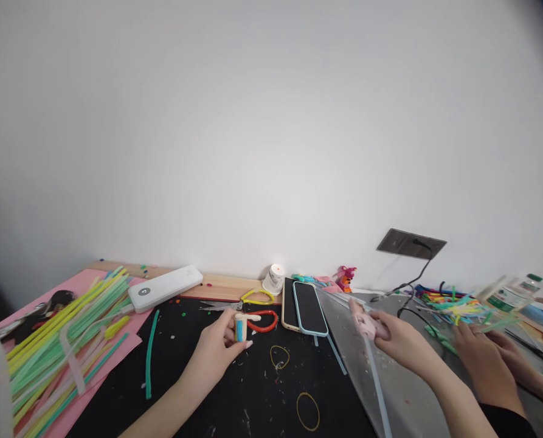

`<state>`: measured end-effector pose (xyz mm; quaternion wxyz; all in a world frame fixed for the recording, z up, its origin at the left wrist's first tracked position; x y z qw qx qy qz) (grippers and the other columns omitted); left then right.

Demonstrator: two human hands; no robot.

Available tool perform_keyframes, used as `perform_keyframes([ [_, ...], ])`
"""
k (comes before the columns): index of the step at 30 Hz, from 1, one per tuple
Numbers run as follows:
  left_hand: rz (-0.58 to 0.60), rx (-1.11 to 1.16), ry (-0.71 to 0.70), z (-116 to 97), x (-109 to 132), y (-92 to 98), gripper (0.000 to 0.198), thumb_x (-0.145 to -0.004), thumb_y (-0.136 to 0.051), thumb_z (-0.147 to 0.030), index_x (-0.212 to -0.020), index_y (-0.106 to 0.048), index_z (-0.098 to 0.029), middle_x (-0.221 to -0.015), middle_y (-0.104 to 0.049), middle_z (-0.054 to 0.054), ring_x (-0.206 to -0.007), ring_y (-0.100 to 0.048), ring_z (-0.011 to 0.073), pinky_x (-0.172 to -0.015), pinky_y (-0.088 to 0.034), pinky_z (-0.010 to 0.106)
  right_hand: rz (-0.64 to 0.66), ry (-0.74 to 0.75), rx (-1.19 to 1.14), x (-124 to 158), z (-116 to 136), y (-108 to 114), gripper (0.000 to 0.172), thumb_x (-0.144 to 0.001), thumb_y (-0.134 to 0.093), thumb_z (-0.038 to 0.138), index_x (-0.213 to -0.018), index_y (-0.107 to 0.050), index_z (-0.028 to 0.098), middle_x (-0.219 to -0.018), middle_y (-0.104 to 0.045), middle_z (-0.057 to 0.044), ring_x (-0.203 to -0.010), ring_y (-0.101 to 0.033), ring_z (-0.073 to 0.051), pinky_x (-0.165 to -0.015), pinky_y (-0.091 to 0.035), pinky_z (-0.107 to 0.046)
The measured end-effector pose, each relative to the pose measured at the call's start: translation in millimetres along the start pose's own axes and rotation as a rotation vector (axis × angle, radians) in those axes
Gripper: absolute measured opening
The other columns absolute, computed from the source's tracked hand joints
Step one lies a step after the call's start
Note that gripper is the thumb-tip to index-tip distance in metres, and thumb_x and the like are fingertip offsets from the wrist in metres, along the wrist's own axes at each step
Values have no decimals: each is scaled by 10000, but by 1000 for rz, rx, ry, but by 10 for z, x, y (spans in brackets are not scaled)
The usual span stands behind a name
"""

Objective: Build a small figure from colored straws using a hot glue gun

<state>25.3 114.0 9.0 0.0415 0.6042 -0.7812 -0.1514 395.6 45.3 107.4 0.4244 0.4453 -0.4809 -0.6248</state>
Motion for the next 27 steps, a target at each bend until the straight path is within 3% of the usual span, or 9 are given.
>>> perform_keyframes([
  [3,-39,-36,14,-10,2,42,243,-684,-657,-297,-823,-470,-227,-623,-522,-74,-542,-527,128,-536,-394,220,68,142,-391,105,520,72,310,-711,-537,267,-968,-701,214,-836,-727,-63,-724,-644,-237,-627,-477,-285],
  [5,-56,-47,26,-6,1,65,263,-677,-663,-312,-790,-439,-233,-592,-491,-91,-504,-513,120,-512,-367,219,125,182,-614,180,826,-10,287,-726,-542,290,-944,-717,223,-757,-714,-55,-627,-611,-212,-550,-468,-274],
  [8,-47,-6,52,30,-3,60,286,-677,-664,-322,-790,-415,-240,-607,-544,-79,-521,-578,140,-511,-387,228,216,196,-911,267,1231,-306,210,-711,-569,277,-826,-729,208,-515,-599,3,-430,-489,-144,-426,-395,-234],
  [10,-27,52,59,52,-4,37,281,-687,-658,-313,-818,-421,-239,-681,-623,-43,-592,-644,167,-538,-431,239,324,199,-1055,313,1498,-580,248,-730,-564,276,-901,-721,186,-432,-490,55,-384,-413,-109,-397,-354,-206],
  [13,-34,108,72,82,4,29,291,-682,-659,-299,-850,-429,-238,-752,-664,-17,-640,-682,187,-556,-467,247,514,201,-1068,384,1842,-980,299,-749,-605,260,-1017,-691,159,-438,-449,78,-390,-371,-83,-409,-341,-187],
  [18,-62,89,83,89,19,35,306,-668,-670,-289,-819,-407,-246,-686,-636,-40,-627,-678,188,-552,-462,236,493,178,-1089,405,1998,-1222,361,-784,-628,333,-1112,-662,184,-511,-502,55,-426,-402,-96,-435,-376,-202],
  [22,-53,52,79,73,9,19,304,-674,-673,-281,-768,-385,-248,-690,-636,-37,-628,-666,179,-559,-453,230,403,169,-1128,421,1944,-1236,415,-792,-623,448,-1120,-672,198,-570,-580,10,-506,-517,-153,-515,-448,-254],
  [27,-50,59,73,58,-1,-4,357,-670,-692,-283,-752,-346,-256,-684,-630,-47,-627,-653,173,-565,-448,229,352,166,-1168,425,1933,-1217,472,-802,-601,486,-1150,-661,174,-604,-598,-9,-506,-508,-152,-504,-439,-260],
])
Point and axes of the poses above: each hand's wrist, its own x-axis away from the middle knuckle, its own y-axis out of the back of the hand, z = x × y, the point moved 10 cm from there along -x, towards the middle knuckle
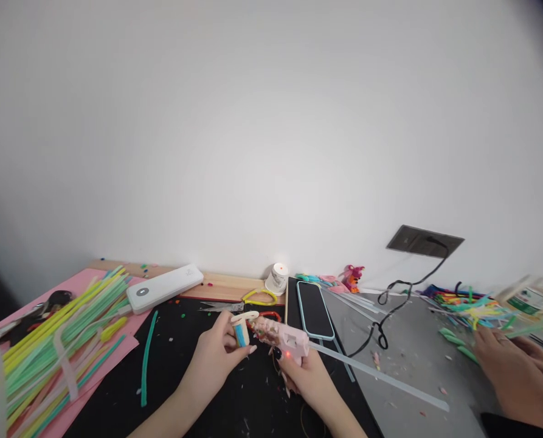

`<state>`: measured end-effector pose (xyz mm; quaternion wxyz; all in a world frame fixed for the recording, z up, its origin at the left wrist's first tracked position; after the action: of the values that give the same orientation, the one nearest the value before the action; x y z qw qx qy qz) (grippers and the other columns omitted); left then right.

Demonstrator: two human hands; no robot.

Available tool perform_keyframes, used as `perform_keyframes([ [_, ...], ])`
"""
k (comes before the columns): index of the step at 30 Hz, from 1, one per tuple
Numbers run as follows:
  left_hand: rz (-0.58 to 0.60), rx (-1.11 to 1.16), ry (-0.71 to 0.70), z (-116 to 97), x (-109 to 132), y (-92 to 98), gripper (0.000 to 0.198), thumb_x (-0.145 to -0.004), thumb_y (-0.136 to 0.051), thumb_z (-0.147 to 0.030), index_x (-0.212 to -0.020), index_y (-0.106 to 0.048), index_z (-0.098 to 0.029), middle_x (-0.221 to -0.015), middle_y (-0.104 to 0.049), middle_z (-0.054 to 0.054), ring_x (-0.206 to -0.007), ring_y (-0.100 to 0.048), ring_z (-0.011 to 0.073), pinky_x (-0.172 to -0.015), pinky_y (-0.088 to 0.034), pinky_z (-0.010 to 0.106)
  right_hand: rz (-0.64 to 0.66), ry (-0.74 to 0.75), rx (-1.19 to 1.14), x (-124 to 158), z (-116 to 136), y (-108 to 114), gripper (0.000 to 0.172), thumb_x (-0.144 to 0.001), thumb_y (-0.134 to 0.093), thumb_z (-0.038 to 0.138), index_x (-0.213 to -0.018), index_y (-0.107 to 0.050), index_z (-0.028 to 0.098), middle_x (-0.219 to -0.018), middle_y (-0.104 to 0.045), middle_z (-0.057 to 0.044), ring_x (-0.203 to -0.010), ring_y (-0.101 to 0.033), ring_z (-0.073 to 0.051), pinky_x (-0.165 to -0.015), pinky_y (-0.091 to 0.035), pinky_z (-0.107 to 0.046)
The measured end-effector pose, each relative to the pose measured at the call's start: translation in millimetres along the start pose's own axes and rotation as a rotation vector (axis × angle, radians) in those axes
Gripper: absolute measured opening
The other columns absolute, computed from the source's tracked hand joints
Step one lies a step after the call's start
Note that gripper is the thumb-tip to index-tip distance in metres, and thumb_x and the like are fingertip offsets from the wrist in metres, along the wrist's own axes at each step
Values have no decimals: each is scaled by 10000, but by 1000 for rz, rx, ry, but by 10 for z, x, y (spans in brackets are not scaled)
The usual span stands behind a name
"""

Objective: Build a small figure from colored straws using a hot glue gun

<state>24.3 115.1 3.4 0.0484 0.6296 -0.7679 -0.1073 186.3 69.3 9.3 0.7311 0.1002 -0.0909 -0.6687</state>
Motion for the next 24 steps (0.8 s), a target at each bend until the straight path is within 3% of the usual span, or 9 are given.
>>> perform_keyframes([
  [7,31,26,10,-4,32,-41,358,-684,-695,-266,-782,-352,-256,-652,-666,-50,-643,-658,177,-584,-446,231,-11,-34,-29,4,-99,-29,503,-790,-617,494,-1132,-638,125,-474,-395,73,-390,-317,-78,-387,-283,-200],
  [13,40,55,8,-7,39,-45,361,-685,-700,-264,-789,-354,-255,-652,-671,-52,-641,-655,172,-589,-448,229,8,-53,-70,3,-121,-67,480,-776,-611,554,-1014,-649,139,-460,-384,77,-381,-318,-73,-374,-258,-189],
  [20,49,75,-16,-5,33,-53,345,-695,-698,-288,-800,-371,-256,-666,-694,-41,-662,-674,190,-600,-483,244,-2,-70,-95,3,-145,-68,457,-762,-624,547,-1006,-642,160,-467,-391,75,-374,-304,-70,-376,-253,-193],
  [24,42,75,-10,-1,30,-46,341,-690,-696,-292,-827,-386,-252,-674,-707,-30,-664,-684,197,-614,-499,256,19,-47,-85,1,-136,-80,510,-784,-604,542,-1110,-629,150,-463,-386,78,-364,-298,-70,-369,-256,-192],
])
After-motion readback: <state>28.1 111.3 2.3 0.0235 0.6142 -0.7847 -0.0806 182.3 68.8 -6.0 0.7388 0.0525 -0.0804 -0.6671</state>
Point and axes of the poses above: each hand's wrist, its own x-axis away from the middle knuckle, its own y-axis out of the back of the hand, z = x × y, the point moved 10 cm from there along -x, towards the middle knuckle
